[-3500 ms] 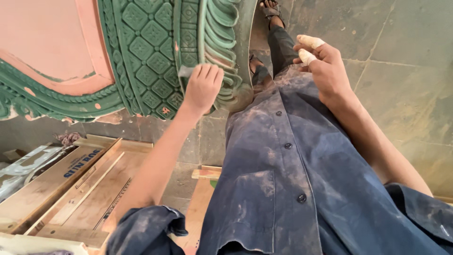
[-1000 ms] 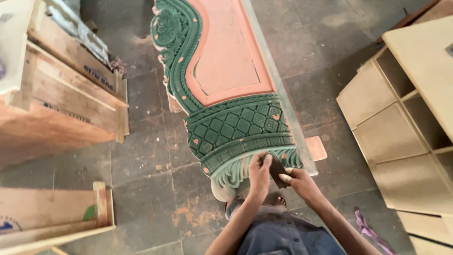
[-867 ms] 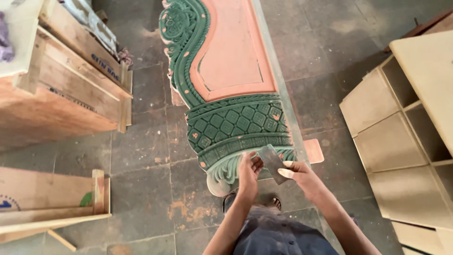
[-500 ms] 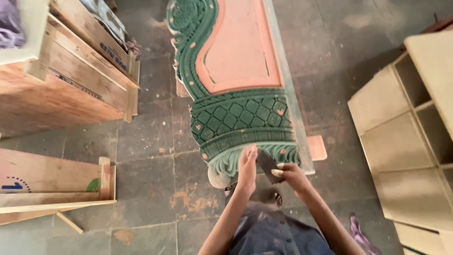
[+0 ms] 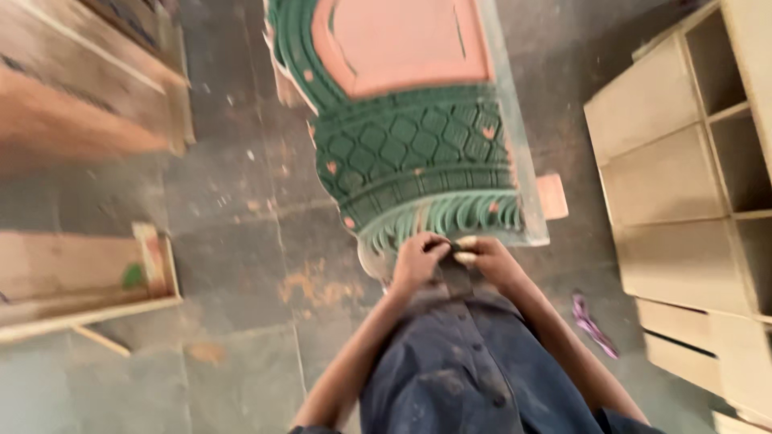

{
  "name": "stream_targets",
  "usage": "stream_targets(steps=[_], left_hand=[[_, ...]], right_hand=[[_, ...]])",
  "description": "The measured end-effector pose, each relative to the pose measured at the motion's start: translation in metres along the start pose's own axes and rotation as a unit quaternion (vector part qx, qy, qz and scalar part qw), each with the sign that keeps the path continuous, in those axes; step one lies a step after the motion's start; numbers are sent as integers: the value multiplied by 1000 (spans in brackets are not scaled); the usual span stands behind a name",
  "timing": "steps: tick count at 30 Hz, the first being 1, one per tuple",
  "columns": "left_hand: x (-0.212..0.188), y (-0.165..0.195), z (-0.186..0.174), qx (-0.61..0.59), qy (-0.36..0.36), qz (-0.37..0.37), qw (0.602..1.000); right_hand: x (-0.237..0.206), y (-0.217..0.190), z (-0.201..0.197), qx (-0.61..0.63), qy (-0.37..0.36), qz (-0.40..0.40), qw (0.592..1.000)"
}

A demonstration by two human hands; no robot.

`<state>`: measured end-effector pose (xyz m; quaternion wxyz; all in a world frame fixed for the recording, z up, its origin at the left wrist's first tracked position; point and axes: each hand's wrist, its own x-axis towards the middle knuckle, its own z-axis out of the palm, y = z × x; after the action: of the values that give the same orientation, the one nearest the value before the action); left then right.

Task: The person sands the carved edges of a green and pink wooden headboard using a sanding block. They move along the length of the headboard, focusing on the detailed patterns and curves.

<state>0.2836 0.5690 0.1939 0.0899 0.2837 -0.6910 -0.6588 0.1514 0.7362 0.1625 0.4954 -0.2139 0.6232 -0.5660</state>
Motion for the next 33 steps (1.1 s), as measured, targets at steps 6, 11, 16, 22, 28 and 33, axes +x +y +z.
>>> stream_targets(steps=[6,11,16,22,28,33], left_hand=[[3,-5,-8,-88,55,-103,989],[13,8,22,187,149,23,971],[24,15,77,402,190,29,895],[39,15,144,358,292,-37,886],[26,7,187,248,407,-112,872],[20,-2,214,221,470,-157,840]], right_hand=[[16,-27,9,60,-21,85,994],[41,-73,-51,-94,69,41,992],[59,-107,-123,-373,141,-74,914],[102,-116,-150,-519,30,-254,816],[127,-83,-134,-599,-139,-359,702],[141,-89,-150,-579,-280,-511,570]])
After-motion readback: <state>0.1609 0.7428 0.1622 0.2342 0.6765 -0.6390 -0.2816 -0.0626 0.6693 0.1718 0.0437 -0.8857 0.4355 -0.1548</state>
